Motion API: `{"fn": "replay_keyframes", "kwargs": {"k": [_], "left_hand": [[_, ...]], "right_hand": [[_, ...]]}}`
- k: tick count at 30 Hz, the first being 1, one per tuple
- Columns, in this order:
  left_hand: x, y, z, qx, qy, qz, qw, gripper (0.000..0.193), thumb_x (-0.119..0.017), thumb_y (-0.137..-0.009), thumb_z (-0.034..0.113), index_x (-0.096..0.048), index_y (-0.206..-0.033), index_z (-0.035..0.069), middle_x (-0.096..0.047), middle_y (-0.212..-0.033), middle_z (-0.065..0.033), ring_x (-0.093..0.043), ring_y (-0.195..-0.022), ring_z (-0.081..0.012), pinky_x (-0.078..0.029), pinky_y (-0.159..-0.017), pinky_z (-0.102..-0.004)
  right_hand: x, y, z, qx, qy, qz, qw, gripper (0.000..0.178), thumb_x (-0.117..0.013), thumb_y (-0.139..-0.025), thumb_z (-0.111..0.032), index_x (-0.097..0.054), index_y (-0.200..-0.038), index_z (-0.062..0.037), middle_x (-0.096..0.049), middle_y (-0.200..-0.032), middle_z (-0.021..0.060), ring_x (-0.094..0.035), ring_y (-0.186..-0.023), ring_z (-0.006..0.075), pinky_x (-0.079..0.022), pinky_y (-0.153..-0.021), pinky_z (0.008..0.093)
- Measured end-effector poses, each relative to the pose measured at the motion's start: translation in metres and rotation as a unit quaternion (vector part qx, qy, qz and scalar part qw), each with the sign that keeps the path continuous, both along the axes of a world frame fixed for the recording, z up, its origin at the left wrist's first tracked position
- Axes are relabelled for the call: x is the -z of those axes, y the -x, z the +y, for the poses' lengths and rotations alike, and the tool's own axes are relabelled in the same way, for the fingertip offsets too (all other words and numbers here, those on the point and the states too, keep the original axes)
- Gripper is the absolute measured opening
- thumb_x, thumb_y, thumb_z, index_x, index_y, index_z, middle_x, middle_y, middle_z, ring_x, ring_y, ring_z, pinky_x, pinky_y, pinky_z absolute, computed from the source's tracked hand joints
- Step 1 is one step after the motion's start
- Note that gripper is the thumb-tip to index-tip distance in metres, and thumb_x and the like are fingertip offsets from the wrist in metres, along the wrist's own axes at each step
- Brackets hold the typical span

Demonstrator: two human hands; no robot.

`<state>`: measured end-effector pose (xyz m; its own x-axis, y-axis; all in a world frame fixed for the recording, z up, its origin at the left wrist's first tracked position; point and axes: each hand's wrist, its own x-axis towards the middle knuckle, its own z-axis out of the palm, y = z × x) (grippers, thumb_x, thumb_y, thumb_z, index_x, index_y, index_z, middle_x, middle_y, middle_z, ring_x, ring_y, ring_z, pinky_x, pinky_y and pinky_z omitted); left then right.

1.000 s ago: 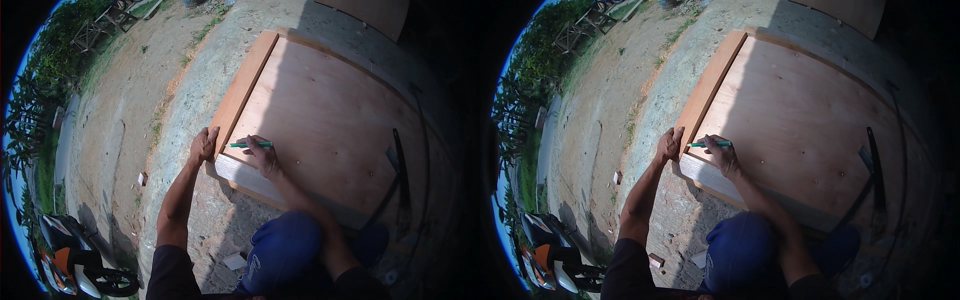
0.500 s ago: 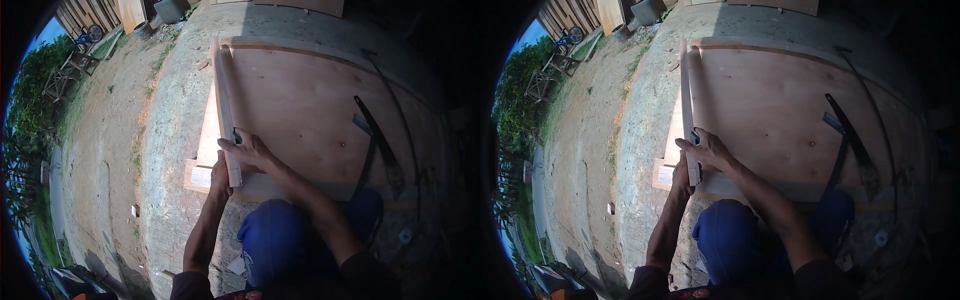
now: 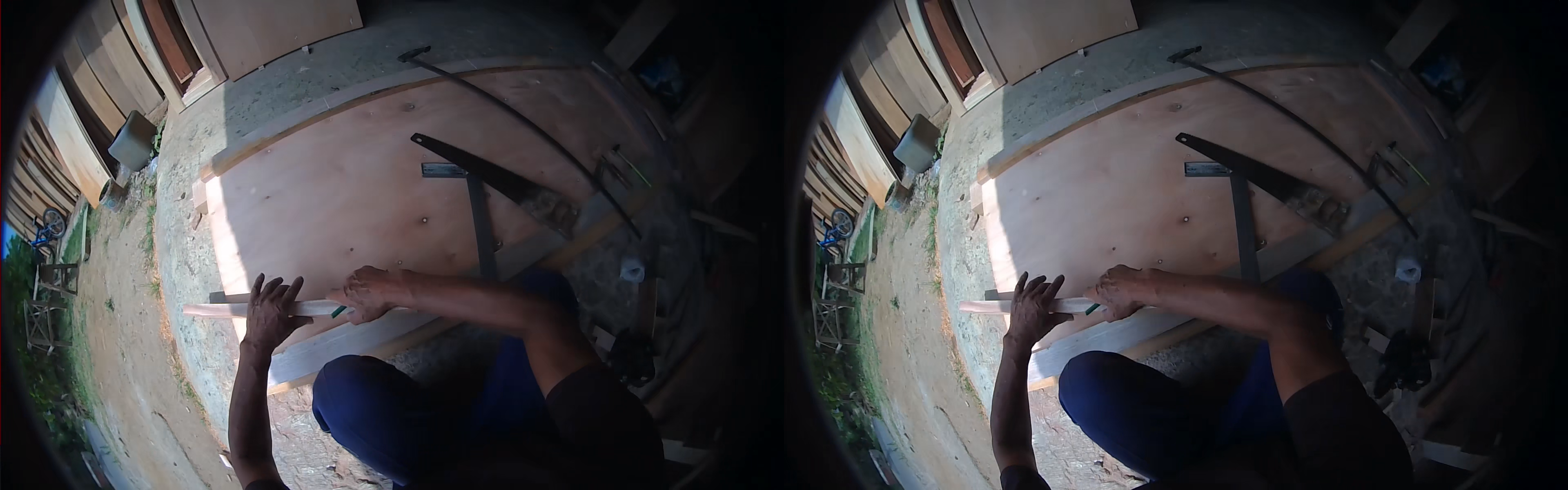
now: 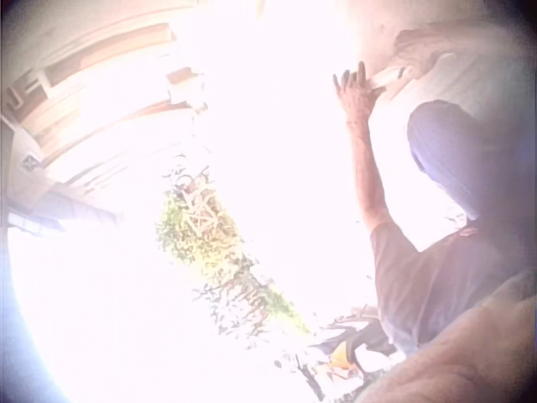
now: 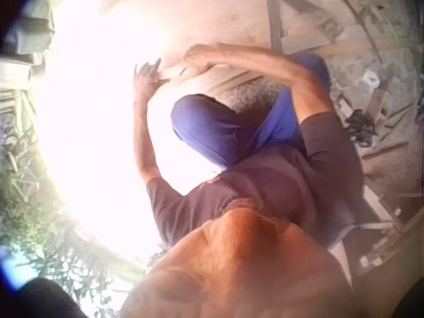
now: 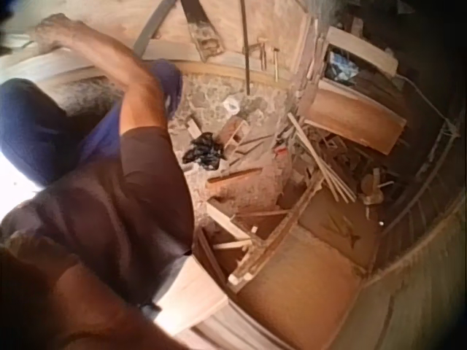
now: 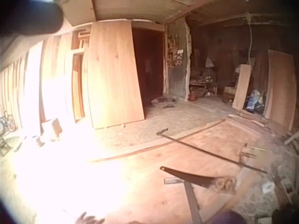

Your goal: The person sits on the floor and uses a hammer to drive nails into a wooden frame. They then use a square ruler and pencil to mark measurements on a piece of wood before sawing it with a hand saw.

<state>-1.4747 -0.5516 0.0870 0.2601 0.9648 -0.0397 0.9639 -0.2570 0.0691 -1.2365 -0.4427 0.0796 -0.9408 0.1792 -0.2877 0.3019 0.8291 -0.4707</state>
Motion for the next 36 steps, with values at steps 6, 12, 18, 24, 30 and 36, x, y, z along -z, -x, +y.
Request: {"fn": "replay_keyframes", "kwargs": {"k": [6,12,18,24,30,36], "left_hand": [[-0.016,-0.046,-0.014,0.02,0.064,-0.034,0.997,0.057,-0.078,-0.081,0.041,-0.056,-0.122,0.008,-0.068,-0.085,-0.0091,-0.071,-0.084,-0.0274,-0.056,-0.072,-0.04],[-0.023,-0.112,-0.031,-0.025,0.097,-0.098,0.99,0.04,-0.075,-0.087,0.032,-0.052,-0.109,0.008,-0.068,-0.086,-0.0106,-0.068,-0.082,-0.0321,-0.055,-0.07,-0.0439],[0.023,-0.162,-0.045,-0.122,0.126,-0.119,0.977,0.05,-0.075,-0.086,0.032,-0.057,-0.125,0.008,-0.072,-0.095,-0.0138,-0.068,-0.095,-0.0349,-0.054,-0.083,-0.0458],[0.019,-0.2,-0.014,-0.213,0.106,-0.128,0.963,0.049,-0.072,-0.088,0.036,-0.056,-0.128,0.012,-0.073,-0.097,-0.015,-0.069,-0.096,-0.0378,-0.053,-0.089,-0.0472],[0.017,-0.225,-0.006,-0.227,0.155,-0.095,0.957,0.045,-0.071,-0.088,0.045,-0.063,-0.115,0.011,-0.072,-0.096,-0.0155,-0.068,-0.099,-0.0368,-0.054,-0.086,-0.0484],[0.023,-0.231,-0.006,-0.244,0.18,-0.113,0.946,0.059,-0.076,-0.083,0.049,-0.058,-0.122,0.009,-0.069,-0.109,-0.0162,-0.065,-0.104,-0.0366,-0.051,-0.092,-0.0479]], "right_hand": [[-0.017,-0.062,0.061,0.228,-0.021,0.282,0.932,0.036,-0.063,-0.095,-0.04,-0.067,-0.113,-0.0091,-0.071,-0.105,0.0135,-0.068,-0.1,0.0354,-0.055,-0.086,0.044],[0.039,-0.213,0.116,0.55,-0.109,0.02,0.828,0.075,-0.072,-0.087,-0.048,-0.043,-0.144,-0.009,-0.06,-0.128,0.0206,-0.06,-0.118,0.0388,-0.05,-0.096,0.0488],[0.102,-0.242,0.096,0.583,-0.109,-0.024,0.805,0.095,-0.075,-0.082,-0.041,-0.026,-0.154,-0.0023,-0.051,-0.139,0.026,-0.054,-0.126,0.0427,-0.048,-0.102,0.0456],[0.123,-0.275,0.104,0.607,0.249,0.157,0.738,0.045,-0.074,-0.077,-0.016,-0.056,-0.116,0.0003,-0.067,-0.097,0.0153,-0.068,-0.089,0.0267,-0.054,-0.079,0.0389],[0.043,-0.274,0.057,0.569,0.384,0.37,0.626,0.018,-0.068,-0.091,-0.02,-0.059,-0.099,-0.0066,-0.064,-0.081,0.0037,-0.059,-0.071,0.0125,-0.047,-0.066,0.03],[0.028,-0.269,-0.023,0.493,0.456,0.361,0.647,0.019,-0.056,-0.102,-0.024,-0.059,-0.101,-0.0045,-0.056,-0.079,0.0014,-0.056,-0.069,0.0117,-0.047,-0.064,0.0288]]}}
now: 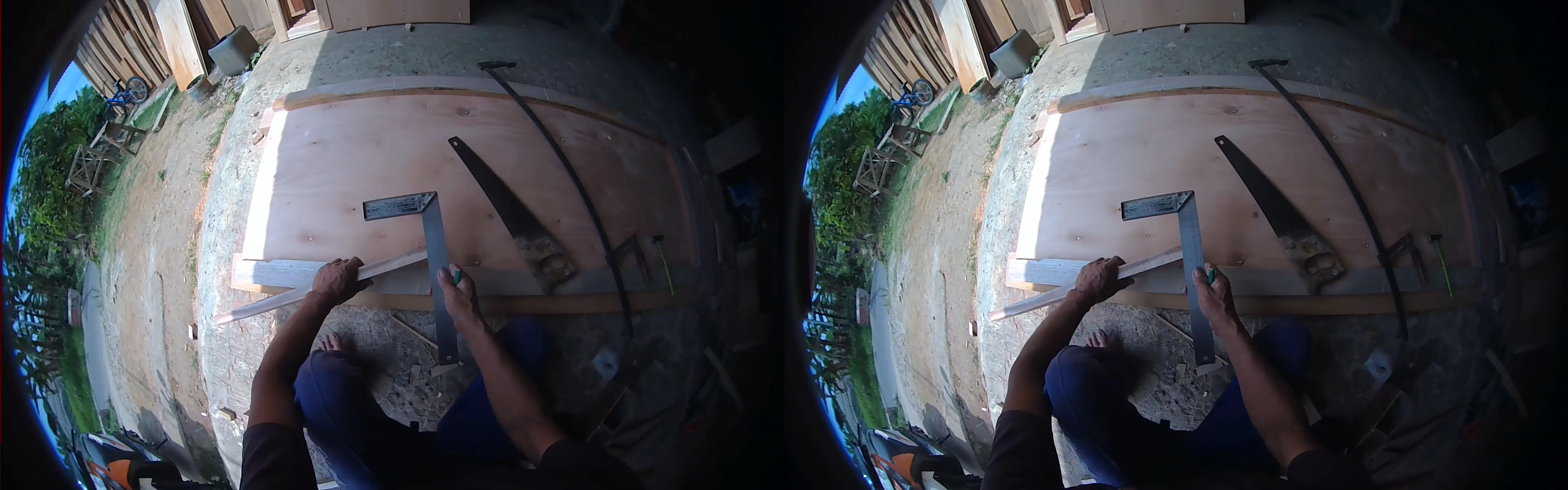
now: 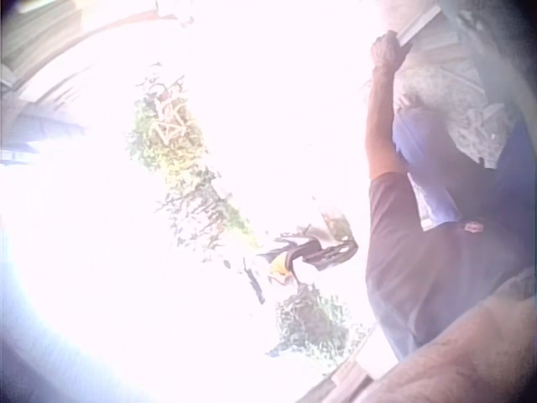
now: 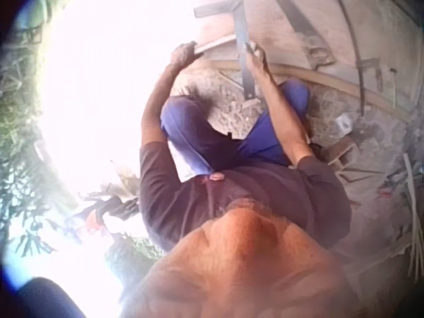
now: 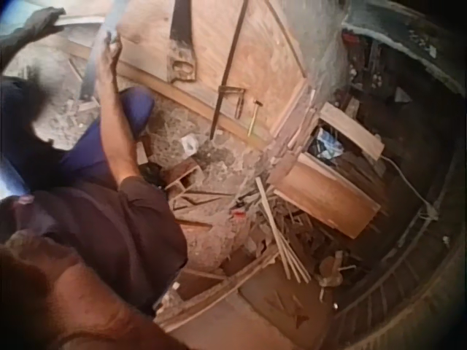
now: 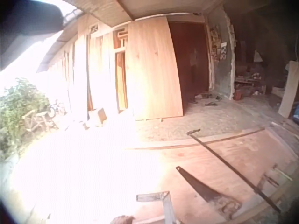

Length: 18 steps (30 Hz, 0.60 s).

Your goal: The person sits on the floor and uses a hammer to drive nails into a wooden frame. They then use a square ruler and pencil to mark measurements on a piece of wood before sawing it with a hand saw.

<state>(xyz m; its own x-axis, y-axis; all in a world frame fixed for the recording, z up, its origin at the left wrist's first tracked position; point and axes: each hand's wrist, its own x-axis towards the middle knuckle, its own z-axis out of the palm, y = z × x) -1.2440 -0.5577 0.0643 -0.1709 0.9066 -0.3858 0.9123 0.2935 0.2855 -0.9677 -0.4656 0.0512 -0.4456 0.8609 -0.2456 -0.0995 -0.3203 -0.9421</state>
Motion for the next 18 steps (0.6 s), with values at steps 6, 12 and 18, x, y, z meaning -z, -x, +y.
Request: {"fn": "replay_keyframes", "kwargs": {"k": [6,12,18], "left_hand": [[0.011,-0.004,-0.006,-0.072,-0.17,0.012,0.983,0.133,-0.087,-0.062,0.06,-0.015,-0.155,-0.002,-0.034,-0.154,-0.0267,-0.036,-0.142,-0.0406,-0.034,-0.116,-0.0467],[0.013,-0.004,-0.014,-0.104,-0.221,0.013,0.97,0.142,-0.089,-0.059,0.056,-0.008,-0.156,-0.006,-0.019,-0.161,-0.0309,-0.023,-0.15,-0.0423,-0.023,-0.123,-0.0478],[0.003,-0.014,-0.004,-0.005,-0.21,0.129,0.969,0.123,-0.084,-0.066,0.059,-0.022,-0.158,0.007,-0.04,-0.151,-0.0216,-0.035,-0.144,-0.0366,-0.015,-0.122,-0.0597]], "right_hand": [[0.026,-0.001,-0.043,-0.092,-0.092,-0.172,0.976,0.033,-0.053,-0.103,-0.029,-0.057,-0.102,0.0037,-0.063,-0.082,0.0162,-0.063,-0.076,0.0259,-0.049,-0.071,0.04],[0.064,0.002,-0.058,-0.106,-0.127,-0.191,0.968,0.031,-0.056,-0.101,-0.028,-0.059,-0.102,0.0025,-0.062,-0.082,0.0208,-0.061,-0.075,0.0324,-0.048,-0.072,0.0418],[0.117,0.001,-0.063,-0.088,-0.144,-0.141,0.976,0.032,-0.059,-0.1,-0.028,-0.06,-0.108,0.0025,-0.065,-0.087,0.019,-0.063,-0.08,0.0288,-0.049,-0.074,0.0411]]}}
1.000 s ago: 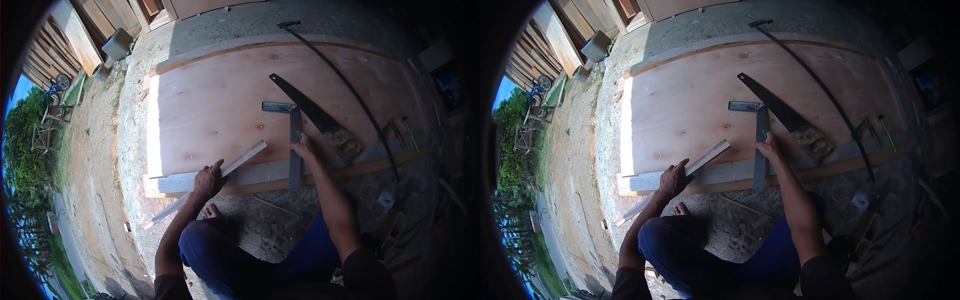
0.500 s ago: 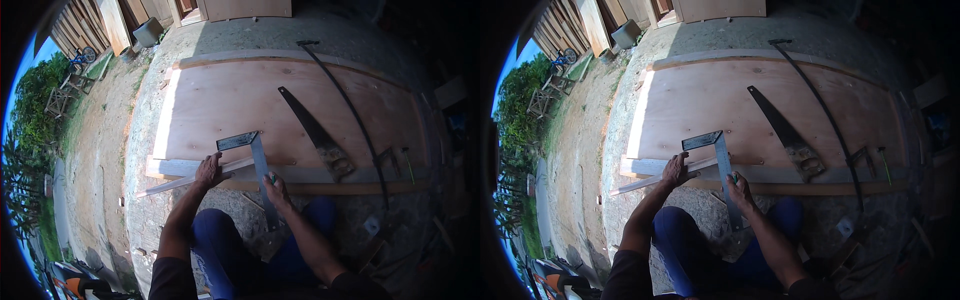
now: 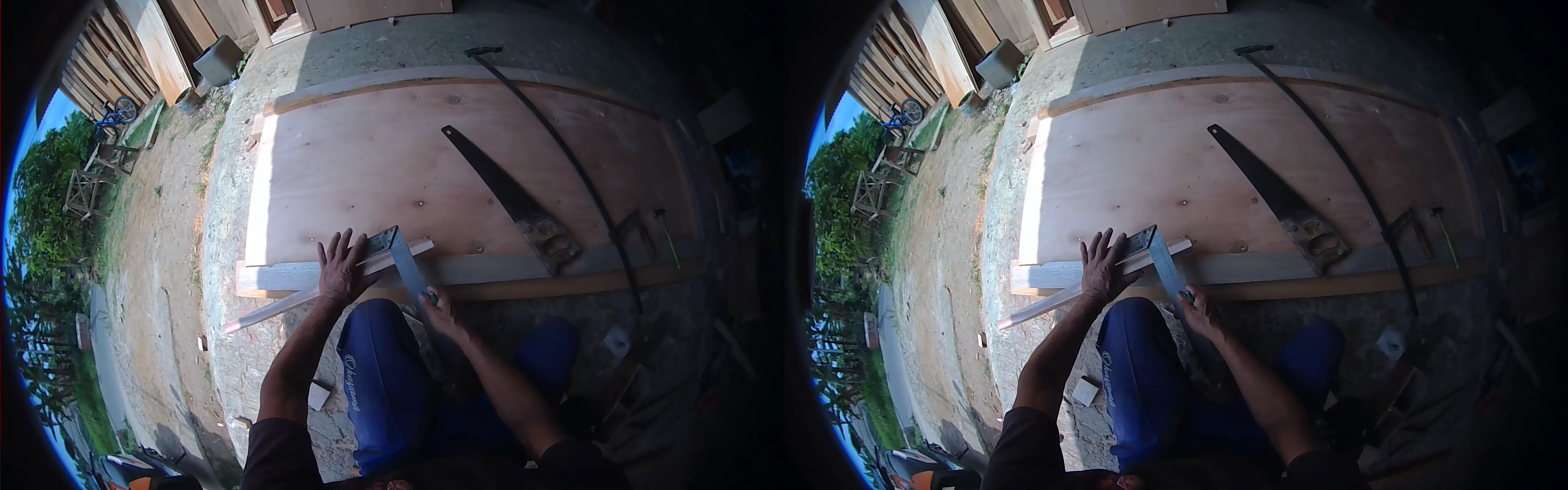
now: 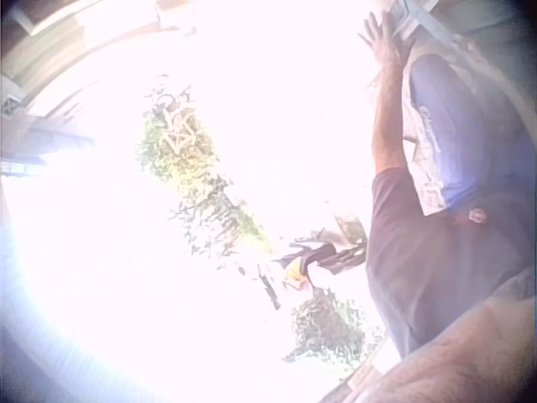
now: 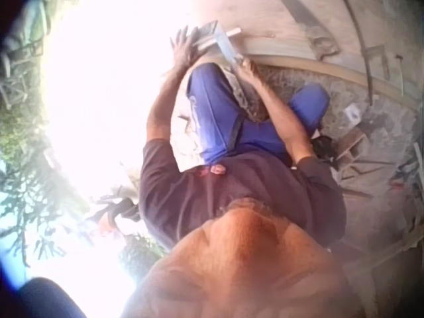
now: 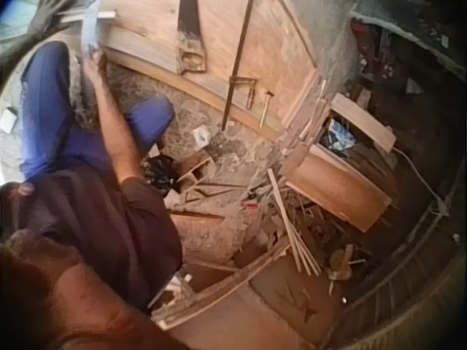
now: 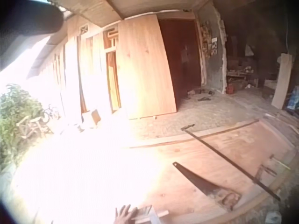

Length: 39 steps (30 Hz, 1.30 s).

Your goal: The person sits on the floor and uses a hammer to drive nails into a wooden frame. They then use a square ruler and pencil to mark measurements on a piece of wood before sawing it with a hand saw.

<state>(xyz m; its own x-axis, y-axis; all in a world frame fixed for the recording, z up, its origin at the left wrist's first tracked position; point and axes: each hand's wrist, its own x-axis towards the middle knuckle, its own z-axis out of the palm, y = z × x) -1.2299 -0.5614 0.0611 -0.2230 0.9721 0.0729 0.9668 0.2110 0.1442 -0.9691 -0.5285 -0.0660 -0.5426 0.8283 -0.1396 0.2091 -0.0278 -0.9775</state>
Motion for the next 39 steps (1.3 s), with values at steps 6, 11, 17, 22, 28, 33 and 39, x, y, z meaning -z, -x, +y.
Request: {"fn": "replay_keyframes", "kwargs": {"k": [6,11,17,22,28,33,39], "left_hand": [[0.001,0.0,0.017,0.05,0.016,-0.044,0.998,0.111,-0.071,-0.074,0.067,-0.028,-0.157,0.008,-0.059,-0.121,-0.0119,-0.056,-0.112,-0.0322,-0.034,-0.106,-0.0547],[-0.003,-0.005,0.015,0.051,0.046,-0.034,0.997,0.107,-0.066,-0.081,0.065,-0.024,-0.159,0.006,-0.057,-0.131,-0.015,-0.056,-0.112,-0.0331,-0.041,-0.094,-0.0491],[-0.005,-0.005,0.016,0.059,0.06,-0.035,0.996,0.105,-0.064,-0.083,0.065,-0.023,-0.159,0.005,-0.055,-0.136,-0.016,-0.056,-0.113,-0.0338,-0.041,-0.094,-0.0479],[-0.005,-0.005,0.018,0.056,0.072,-0.024,0.996,0.106,-0.065,-0.083,0.064,-0.021,-0.159,0.005,-0.054,-0.136,-0.0162,-0.056,-0.114,-0.034,-0.041,-0.095,-0.0471],[-0.009,-0.007,0.018,0.054,0.082,-0.023,0.995,0.106,-0.065,-0.084,0.062,-0.02,-0.159,0.004,-0.054,-0.136,-0.0166,-0.055,-0.115,-0.0339,-0.041,-0.096,-0.047],[-0.011,-0.008,0.018,0.059,0.091,-0.02,0.994,0.104,-0.064,-0.085,0.061,-0.019,-0.159,0.003,-0.054,-0.135,-0.0167,-0.055,-0.115,-0.0337,-0.041,-0.097,-0.0466],[-0.013,-0.007,0.017,0.078,0.09,-0.019,0.993,0.103,-0.064,-0.086,0.06,-0.019,-0.159,0.003,-0.052,-0.136,-0.0165,-0.055,-0.112,-0.0335,-0.041,-0.097,-0.0456]], "right_hand": [[-0.021,0.002,-0.009,0.065,0.053,-0.019,0.996,0.039,-0.059,-0.101,-0.035,-0.058,-0.107,0.0034,-0.063,-0.096,0.0072,-0.058,-0.092,0.0167,-0.047,-0.076,0.0353],[-0.056,-0.006,-0.001,-0.001,0.169,0.022,0.985,0.032,-0.059,-0.101,-0.036,-0.054,-0.096,-0.0047,-0.048,-0.084,-0.0023,-0.045,-0.08,0.0087,-0.041,-0.069,0.0293],[-0.057,-0.006,0.001,-0.012,0.175,0.039,0.984,0.029,-0.059,-0.101,-0.034,-0.053,-0.088,-0.0086,-0.045,-0.079,-0.0054,-0.041,-0.075,0.0069,-0.037,-0.065,0.028],[-0.052,-0.006,0.0,-0.002,0.195,0.064,0.979,0.025,-0.059,-0.1,-0.029,-0.052,-0.086,-0.0095,-0.043,-0.081,-0.0062,-0.04,-0.077,0.005,-0.035,-0.067,0.0252],[-0.049,-0.006,0.0,0.004,0.197,0.054,0.979,0.026,-0.06,-0.1,-0.03,-0.051,-0.087,-0.0093,-0.044,-0.081,-0.0056,-0.04,-0.077,0.0062,-0.036,-0.067,0.0268],[-0.053,-0.006,0.001,0.0,0.181,0.046,0.982,0.03,-0.057,-0.102,-0.031,-0.05,-0.085,-0.0076,-0.043,-0.081,-0.0046,-0.039,-0.076,0.007,-0.036,-0.067,0.027],[-0.085,-0.017,0.031,0.065,-0.171,-0.2,0.963,0.044,-0.036,-0.107,-0.043,-0.059,-0.101,-0.0057,-0.061,-0.09,0.0167,-0.063,-0.092,0.0367,-0.05,-0.08,0.0458]]}}
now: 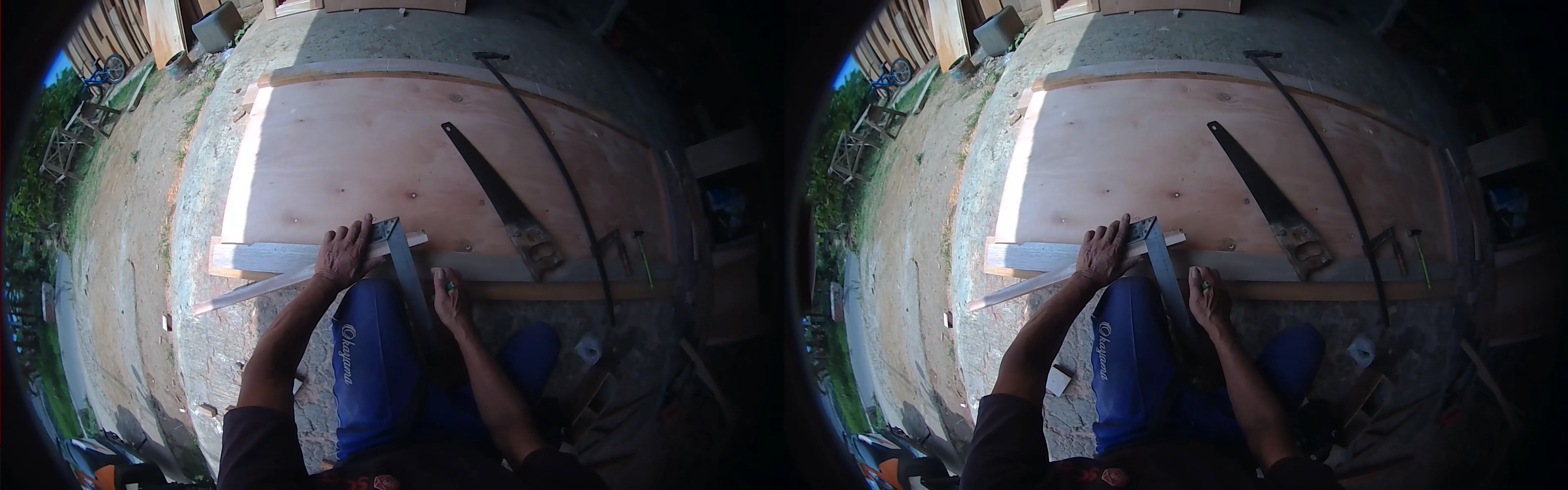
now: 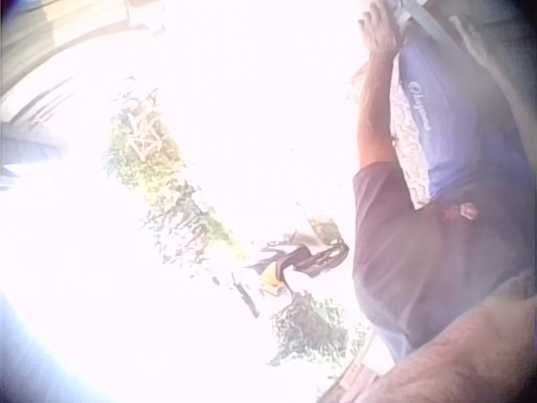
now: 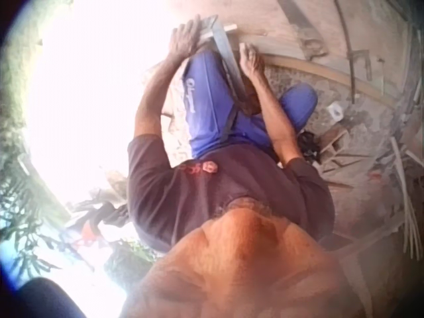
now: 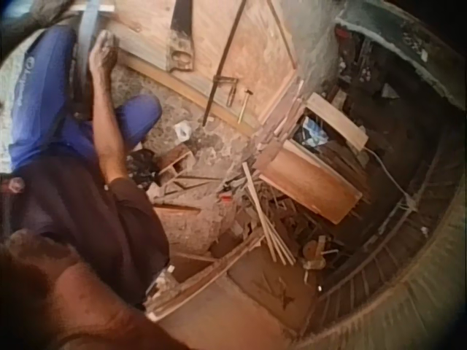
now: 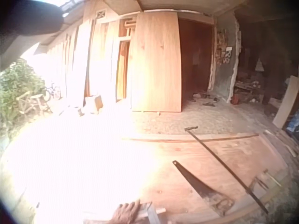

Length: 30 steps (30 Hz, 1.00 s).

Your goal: The person sits on the floor and uses a hammer to drive nails into a wooden frame. They then use a square ruler and pencil to mark measurements on a piece of wood before sawing it with a hand saw.

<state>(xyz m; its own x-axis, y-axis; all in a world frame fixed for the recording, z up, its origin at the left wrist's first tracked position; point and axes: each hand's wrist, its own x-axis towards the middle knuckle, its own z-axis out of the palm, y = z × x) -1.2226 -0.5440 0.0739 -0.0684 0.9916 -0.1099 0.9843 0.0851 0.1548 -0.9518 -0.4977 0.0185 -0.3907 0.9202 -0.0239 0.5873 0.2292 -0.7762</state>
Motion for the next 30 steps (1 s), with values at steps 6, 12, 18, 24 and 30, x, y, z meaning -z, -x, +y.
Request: {"fn": "replay_keyframes", "kwargs": {"k": [6,12,18,24,30], "left_hand": [[-0.001,-0.001,0.0,-0.005,0.008,0.008,1.0,0.101,-0.064,-0.086,0.059,-0.022,-0.157,0.002,-0.051,-0.134,-0.0165,-0.055,-0.11,-0.0338,-0.041,-0.095,-0.0456],[0.002,0.0,-0.001,-0.002,-0.01,0.007,1.0,0.098,-0.062,-0.087,0.061,-0.026,-0.156,0.002,-0.052,-0.132,-0.0152,-0.055,-0.108,-0.0322,-0.041,-0.093,-0.0444],[0.005,0.001,-0.003,0.005,-0.042,0.031,0.999,0.093,-0.057,-0.089,0.063,-0.03,-0.155,0.003,-0.054,-0.129,-0.0116,-0.056,-0.103,-0.0283,-0.041,-0.089,-0.0411],[0.009,0.001,-0.003,0.004,-0.053,0.027,0.998,0.092,-0.057,-0.089,0.062,-0.03,-0.156,0.004,-0.054,-0.128,-0.0111,-0.056,-0.103,-0.028,-0.04,-0.088,-0.0408],[0.005,0.003,-0.004,0.002,-0.021,0.017,1.0,0.095,-0.06,-0.087,0.062,-0.029,-0.155,0.004,-0.053,-0.129,-0.0129,-0.055,-0.106,-0.03,-0.041,-0.091,-0.0435]], "right_hand": [[-0.074,0.017,0.02,0.056,0.142,0.148,0.977,0.031,-0.049,-0.104,-0.027,-0.067,-0.1,-0.0018,-0.07,-0.084,0.0187,-0.071,-0.079,0.0314,-0.054,-0.07,0.0366],[-0.06,0.042,0.033,-0.046,-0.045,0.186,0.981,0.016,-0.062,-0.094,-0.009,-0.066,-0.108,-0.0006,-0.069,-0.089,0.0179,-0.072,-0.084,0.0293,-0.055,-0.074,0.0354],[-0.053,0.045,0.038,-0.124,-0.123,0.151,0.973,0.017,-0.064,-0.09,-0.004,-0.066,-0.107,-0.0015,-0.068,-0.095,0.0181,-0.07,-0.088,0.0341,-0.055,-0.077,0.0396],[-0.063,0.043,0.037,-0.145,-0.11,0.127,0.975,0.015,-0.064,-0.088,-0.004,-0.066,-0.103,-0.0019,-0.068,-0.093,0.0186,-0.069,-0.085,0.0376,-0.055,-0.074,0.0423],[-0.037,-0.012,-0.01,-0.171,-0.004,-0.099,0.98,0.024,-0.061,-0.096,-0.023,-0.063,-0.088,-0.0014,-0.063,-0.077,0.0232,-0.065,-0.075,0.0429,-0.05,-0.068,0.0484]]}}
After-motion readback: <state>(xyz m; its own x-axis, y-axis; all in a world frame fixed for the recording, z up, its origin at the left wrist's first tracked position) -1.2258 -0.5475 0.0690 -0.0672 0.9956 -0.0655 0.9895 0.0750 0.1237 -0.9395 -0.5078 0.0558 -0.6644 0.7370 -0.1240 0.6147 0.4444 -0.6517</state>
